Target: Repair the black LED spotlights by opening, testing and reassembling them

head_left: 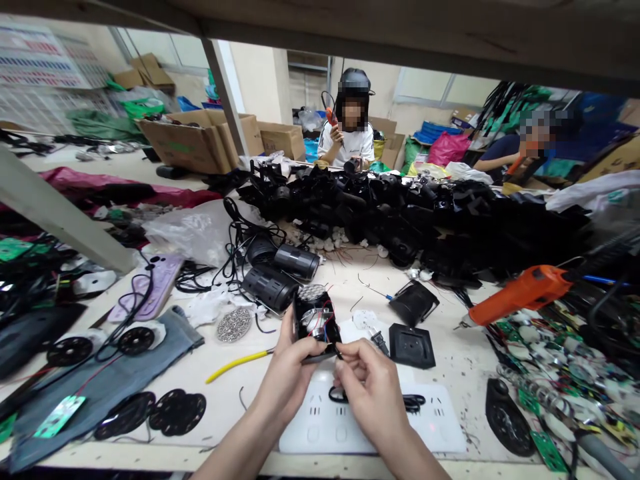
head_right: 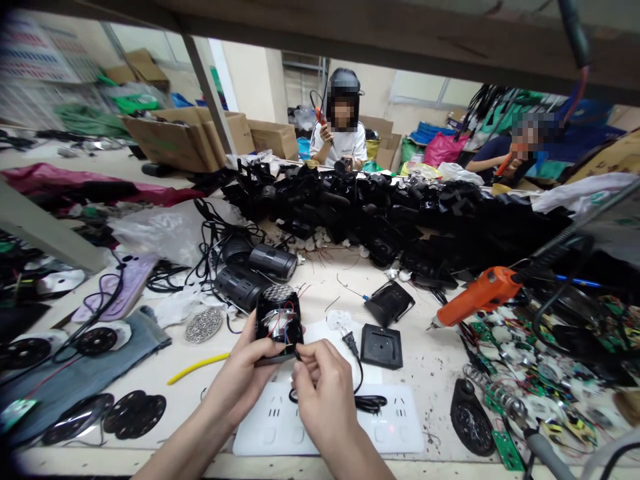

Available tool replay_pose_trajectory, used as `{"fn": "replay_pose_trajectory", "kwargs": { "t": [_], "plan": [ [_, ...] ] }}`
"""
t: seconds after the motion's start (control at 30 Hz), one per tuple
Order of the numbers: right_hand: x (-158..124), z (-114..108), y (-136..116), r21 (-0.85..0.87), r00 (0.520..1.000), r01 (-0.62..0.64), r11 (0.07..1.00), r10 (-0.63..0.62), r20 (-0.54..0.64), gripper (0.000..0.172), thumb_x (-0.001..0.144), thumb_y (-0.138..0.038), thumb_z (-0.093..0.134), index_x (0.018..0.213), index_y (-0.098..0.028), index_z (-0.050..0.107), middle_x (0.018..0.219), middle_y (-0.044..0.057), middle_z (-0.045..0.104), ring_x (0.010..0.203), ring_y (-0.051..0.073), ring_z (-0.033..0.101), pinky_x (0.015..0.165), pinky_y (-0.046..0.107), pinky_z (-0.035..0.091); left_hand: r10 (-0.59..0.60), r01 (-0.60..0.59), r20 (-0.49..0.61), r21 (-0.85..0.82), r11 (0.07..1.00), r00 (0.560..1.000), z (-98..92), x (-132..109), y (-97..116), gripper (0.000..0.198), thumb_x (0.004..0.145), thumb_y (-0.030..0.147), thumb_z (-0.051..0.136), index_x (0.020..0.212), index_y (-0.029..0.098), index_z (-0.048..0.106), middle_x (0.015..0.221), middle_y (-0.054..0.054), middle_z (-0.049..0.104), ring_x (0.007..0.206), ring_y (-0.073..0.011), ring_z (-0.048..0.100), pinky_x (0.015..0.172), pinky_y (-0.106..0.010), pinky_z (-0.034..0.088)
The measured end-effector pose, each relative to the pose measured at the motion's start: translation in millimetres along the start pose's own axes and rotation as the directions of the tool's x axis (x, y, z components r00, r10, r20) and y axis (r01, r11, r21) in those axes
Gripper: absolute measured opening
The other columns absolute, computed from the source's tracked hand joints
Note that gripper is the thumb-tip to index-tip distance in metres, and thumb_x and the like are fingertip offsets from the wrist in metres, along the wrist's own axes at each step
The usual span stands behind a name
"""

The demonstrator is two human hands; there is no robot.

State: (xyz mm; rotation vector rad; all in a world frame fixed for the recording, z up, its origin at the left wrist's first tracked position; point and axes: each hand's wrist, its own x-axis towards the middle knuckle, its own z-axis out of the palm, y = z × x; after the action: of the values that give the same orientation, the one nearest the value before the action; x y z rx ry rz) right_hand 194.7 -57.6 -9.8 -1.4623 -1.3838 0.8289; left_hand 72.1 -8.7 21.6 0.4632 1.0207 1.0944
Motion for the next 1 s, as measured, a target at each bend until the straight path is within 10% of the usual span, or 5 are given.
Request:
{"fn": "replay_pose_trajectory", "kwargs": {
  "t": [0.27, 0.43, 0.67, 1.0],
  "plan": [
    [-11.3, 4.9, -3.8, -0.322, 0.94, 0.31, 0.895, -0.339, -0.037, 0.026, 0.089, -0.01, 0.04, 0.095, -0.015, 0.065, 0.079, 0.007, 0.06, 0.072, 0.019, 0.062, 0.064, 0.029, 0.05, -0.069, 0.063, 0.07, 0.08, 0.995, 0.995, -3.5, -2.7, -2.0, 0.062, 0.062, 0.01, 0.073, 0.119, 0.022, 0.052, 0.083, 0.001, 0.067, 0.072, -0.0146, 0.062, 0.068, -0.028, 0.056],
    [3.0, -20.0, -10.5, -0.23, 0.984, 0.18, 0.956, -0.178, 0.029, 0.019, 0.09, -0.02, 0.053, 0.084, -0.018, 0.071, 0.077, 0.004, 0.061, 0.073, 0.016, 0.062, 0.065, 0.027, 0.05, -0.096, 0.087, 0.061, 0.14, 0.986, 0.993, -9.0, -1.3, -1.7, 0.073, 0.054, 0.009, 0.083, 0.118, 0.021, 0.051, 0.085, 0.0, 0.067, 0.076, -0.0173, 0.064, 0.07, -0.032, 0.058],
    [22.1, -104.4, 21.1, -0.434, 0.923, 0.004, 0.901, -0.171, -0.345, 0.021, 0.087, -0.036, 0.059, 0.085, -0.019, 0.071, 0.084, 0.007, 0.065, 0.076, 0.02, 0.062, 0.068, 0.032, 0.051, -0.124, 0.123, -0.004, 0.137, 0.983, 0.992, -14.6, 2.3, -2.8, 0.072, 0.051, 0.004, 0.081, 0.116, 0.021, 0.055, 0.087, -0.003, 0.069, 0.072, -0.0184, 0.065, 0.066, -0.035, 0.06],
    [-23.3, -105.7, 40.4, -0.669, 0.966, 0.185, 0.72, -0.258, -0.011, 0.036, 0.09, -0.006, 0.042, 0.112, -0.02, 0.067, 0.092, 0.009, 0.062, 0.084, 0.02, 0.06, 0.073, 0.033, 0.053, -0.247, 0.231, 0.053, 0.208, 0.95, 0.968, 0.5, -1.0, 7.7, 0.054, 0.056, 0.0, 0.078, 0.105, 0.015, 0.061, 0.095, -0.011, 0.073, 0.081, -0.0255, 0.072, 0.069, -0.036, 0.063]
  ]
}}
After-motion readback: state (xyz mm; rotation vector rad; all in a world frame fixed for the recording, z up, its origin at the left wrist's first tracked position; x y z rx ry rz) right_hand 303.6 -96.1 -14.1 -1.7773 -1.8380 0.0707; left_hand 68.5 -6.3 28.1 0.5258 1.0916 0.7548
